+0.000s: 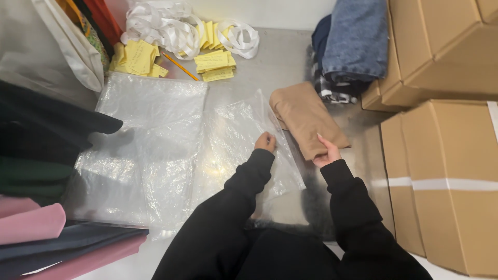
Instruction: The person ties a white ribbon on a cardboard box, writes on a yellow sticky note with a pencil, and places the note on the box. They then wrap a folded brown garment in a clear plastic bag, place it inside a cardboard box, and close the box. Finally, they pick up a white ribbon to prepare for the next step.
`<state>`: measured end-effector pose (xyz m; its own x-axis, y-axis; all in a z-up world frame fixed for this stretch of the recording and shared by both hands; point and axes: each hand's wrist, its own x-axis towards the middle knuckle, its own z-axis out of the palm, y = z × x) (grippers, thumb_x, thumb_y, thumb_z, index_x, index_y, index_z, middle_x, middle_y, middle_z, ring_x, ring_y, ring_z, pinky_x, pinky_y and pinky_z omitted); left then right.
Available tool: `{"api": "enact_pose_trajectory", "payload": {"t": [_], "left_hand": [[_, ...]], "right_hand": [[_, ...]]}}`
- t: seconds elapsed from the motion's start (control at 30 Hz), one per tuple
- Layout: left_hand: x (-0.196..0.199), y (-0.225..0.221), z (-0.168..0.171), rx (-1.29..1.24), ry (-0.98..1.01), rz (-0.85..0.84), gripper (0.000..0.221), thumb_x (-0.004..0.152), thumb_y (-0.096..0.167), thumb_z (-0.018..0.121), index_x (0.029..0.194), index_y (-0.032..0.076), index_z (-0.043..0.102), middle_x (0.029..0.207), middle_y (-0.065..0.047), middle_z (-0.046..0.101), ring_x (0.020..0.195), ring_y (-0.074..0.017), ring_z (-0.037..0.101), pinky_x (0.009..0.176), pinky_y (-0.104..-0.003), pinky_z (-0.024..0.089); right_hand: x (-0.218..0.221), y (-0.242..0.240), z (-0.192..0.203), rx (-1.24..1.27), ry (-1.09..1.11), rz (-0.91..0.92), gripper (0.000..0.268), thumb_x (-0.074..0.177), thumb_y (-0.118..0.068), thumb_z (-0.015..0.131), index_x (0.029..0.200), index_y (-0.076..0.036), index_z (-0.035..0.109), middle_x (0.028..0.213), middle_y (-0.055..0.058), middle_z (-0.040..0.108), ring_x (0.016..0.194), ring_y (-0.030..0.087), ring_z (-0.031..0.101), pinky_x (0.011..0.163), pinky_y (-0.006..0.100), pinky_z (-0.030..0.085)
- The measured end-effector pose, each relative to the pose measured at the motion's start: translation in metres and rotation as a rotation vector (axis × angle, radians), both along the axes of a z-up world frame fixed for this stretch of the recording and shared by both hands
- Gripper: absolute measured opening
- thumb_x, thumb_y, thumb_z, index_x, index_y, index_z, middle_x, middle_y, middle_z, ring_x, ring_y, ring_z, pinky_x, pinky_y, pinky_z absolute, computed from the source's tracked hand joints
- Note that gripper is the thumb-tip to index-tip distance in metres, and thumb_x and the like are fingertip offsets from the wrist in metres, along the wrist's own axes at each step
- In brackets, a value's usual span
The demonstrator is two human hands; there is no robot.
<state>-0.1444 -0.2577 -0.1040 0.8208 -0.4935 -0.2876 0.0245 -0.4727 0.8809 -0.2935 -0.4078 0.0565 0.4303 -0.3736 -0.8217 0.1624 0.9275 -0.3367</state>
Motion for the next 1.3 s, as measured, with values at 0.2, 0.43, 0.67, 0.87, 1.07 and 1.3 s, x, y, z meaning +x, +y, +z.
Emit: {"api": "enact_pose_trajectory", "payload": {"t": [0.2,0.43,0.67,0.87,1.07,1.3], "left_hand": [[0.005,0.032,0.037,0.086,0.043,0.035,0.029,0.098,0.038,0.049,0.087,0.013,0.058,0.075,-0.007,0.071,0.082,-0.0271,0.074,0.077,-0.042,0.057],[0.01,0.039,0.042,0.08,0.06,0.006,0.025,0.096,0.037,0.052,0.082,0.016,0.057,0.07,-0.005,0.072,0.075,-0.0236,0.073,0.072,-0.037,0.056],[0.021,0.055,0.05,0.122,0.014,-0.078,0.027,0.095,0.041,0.053,0.085,0.017,0.059,0.071,-0.004,0.073,0.082,-0.0258,0.074,0.08,-0.039,0.056],[0.018,0.053,0.032,0.132,0.042,-0.117,0.025,0.096,0.04,0.055,0.088,0.017,0.062,0.079,-0.004,0.075,0.083,-0.0216,0.075,0.082,-0.039,0.056],[0.012,0.05,0.031,0.163,0.088,-0.144,0.025,0.098,0.039,0.053,0.091,0.016,0.062,0.083,-0.006,0.076,0.084,-0.0205,0.075,0.083,-0.038,0.056],[0.002,0.051,0.064,0.267,0.063,-0.205,0.037,0.101,0.045,0.047,0.103,0.011,0.059,0.113,-0.016,0.073,0.112,-0.0331,0.069,0.096,-0.047,0.053]], "right_hand": [[-0.038,0.002,0.02,-0.396,0.152,0.293,0.087,0.085,-0.03,0.085,0.15,-0.003,0.033,0.153,0.018,0.037,0.14,0.032,0.044,0.118,0.045,0.039],[-0.005,-0.055,0.006,-1.568,0.835,0.377,0.09,0.074,-0.012,0.093,0.137,-0.005,0.028,0.141,0.025,0.024,0.136,0.055,0.023,0.115,0.067,0.017],[0.064,-0.078,0.038,-1.143,0.605,1.101,0.103,0.064,-0.054,0.094,0.143,-0.004,0.05,0.141,0.022,0.056,0.132,0.035,0.053,0.107,0.045,0.045],[0.079,-0.03,0.11,-0.839,0.566,1.159,0.096,0.061,-0.034,0.094,0.144,-0.006,0.055,0.137,0.026,0.06,0.124,0.038,0.06,0.094,0.052,0.053],[0.056,-0.023,0.092,-0.646,0.34,0.967,0.102,0.06,-0.013,0.092,0.15,-0.007,0.044,0.141,0.027,0.055,0.128,0.043,0.056,0.099,0.06,0.047],[0.04,-0.01,0.078,-0.678,0.227,1.06,0.098,0.057,-0.002,0.091,0.146,-0.016,0.051,0.135,0.023,0.063,0.119,0.045,0.061,0.094,0.065,0.049]]}}
